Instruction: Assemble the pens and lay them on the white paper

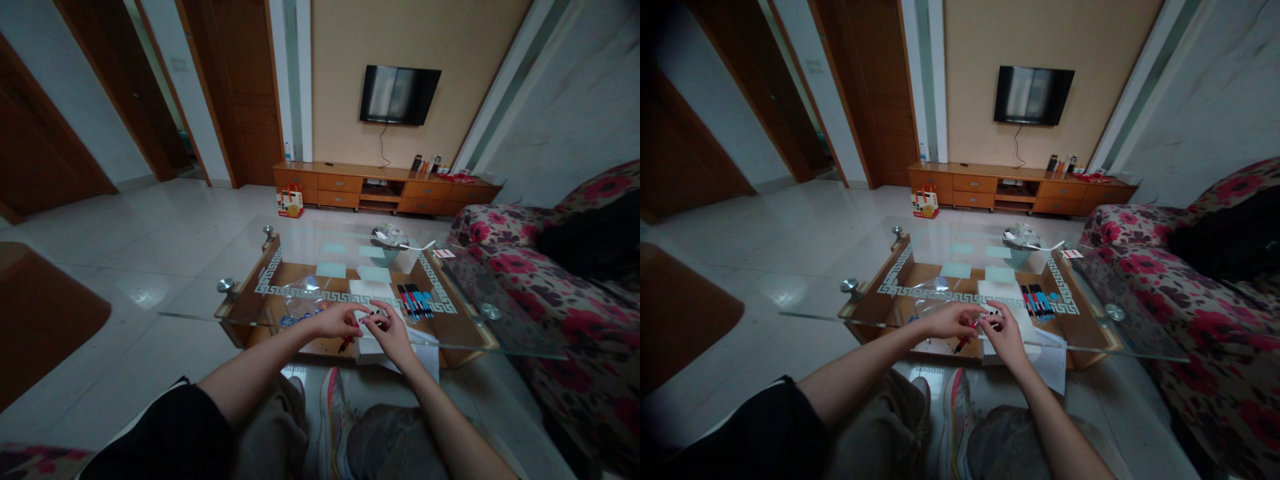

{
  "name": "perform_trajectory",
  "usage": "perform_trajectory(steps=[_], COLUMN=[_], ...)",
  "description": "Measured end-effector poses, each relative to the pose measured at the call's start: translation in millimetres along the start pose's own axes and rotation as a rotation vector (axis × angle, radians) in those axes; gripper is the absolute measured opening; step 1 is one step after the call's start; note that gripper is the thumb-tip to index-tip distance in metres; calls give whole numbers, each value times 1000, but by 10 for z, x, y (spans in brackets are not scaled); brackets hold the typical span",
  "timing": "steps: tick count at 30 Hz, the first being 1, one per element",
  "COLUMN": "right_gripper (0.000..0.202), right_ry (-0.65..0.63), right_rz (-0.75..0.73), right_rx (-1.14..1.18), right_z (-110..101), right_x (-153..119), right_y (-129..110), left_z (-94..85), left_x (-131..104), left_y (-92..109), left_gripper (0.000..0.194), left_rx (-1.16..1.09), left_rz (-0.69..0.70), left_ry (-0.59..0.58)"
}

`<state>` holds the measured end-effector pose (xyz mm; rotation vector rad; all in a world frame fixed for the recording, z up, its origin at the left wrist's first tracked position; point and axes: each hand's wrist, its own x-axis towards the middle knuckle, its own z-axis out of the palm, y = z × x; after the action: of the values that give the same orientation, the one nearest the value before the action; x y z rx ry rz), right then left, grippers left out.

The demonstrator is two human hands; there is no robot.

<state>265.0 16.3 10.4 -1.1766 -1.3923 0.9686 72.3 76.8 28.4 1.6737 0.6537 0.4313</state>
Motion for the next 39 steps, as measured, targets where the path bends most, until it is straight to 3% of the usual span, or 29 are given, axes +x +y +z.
perform_trajectory(steps=[4,9,12,24,33,39], right_gripper=[57,48,43,31,27,20], right_ry=[1,206,262,109,70,133], right_rz=[-5,-46,-35,-206,-203,-195], right_rx=[-20,-62,-105,-557,-624,-615], right_z=[-90,-333,-426,-379,-398,-408], right_x=[33,133,156,87,77,84], right_y=[21,125,170,218,285,255], left_z=[8,-5,-17,-31,-32,-35], left_x=[18,25,28,32,32,28], left_y=[3,-6,-12,-71,-45,-40], left_gripper=[66,61,55,45,41,34], left_rx=[-51,-96,-72,-66,-82,25], left_rz=[-9,-30,-29,-10,-27,-9], left_ry=[47,114,138,129,124,129])
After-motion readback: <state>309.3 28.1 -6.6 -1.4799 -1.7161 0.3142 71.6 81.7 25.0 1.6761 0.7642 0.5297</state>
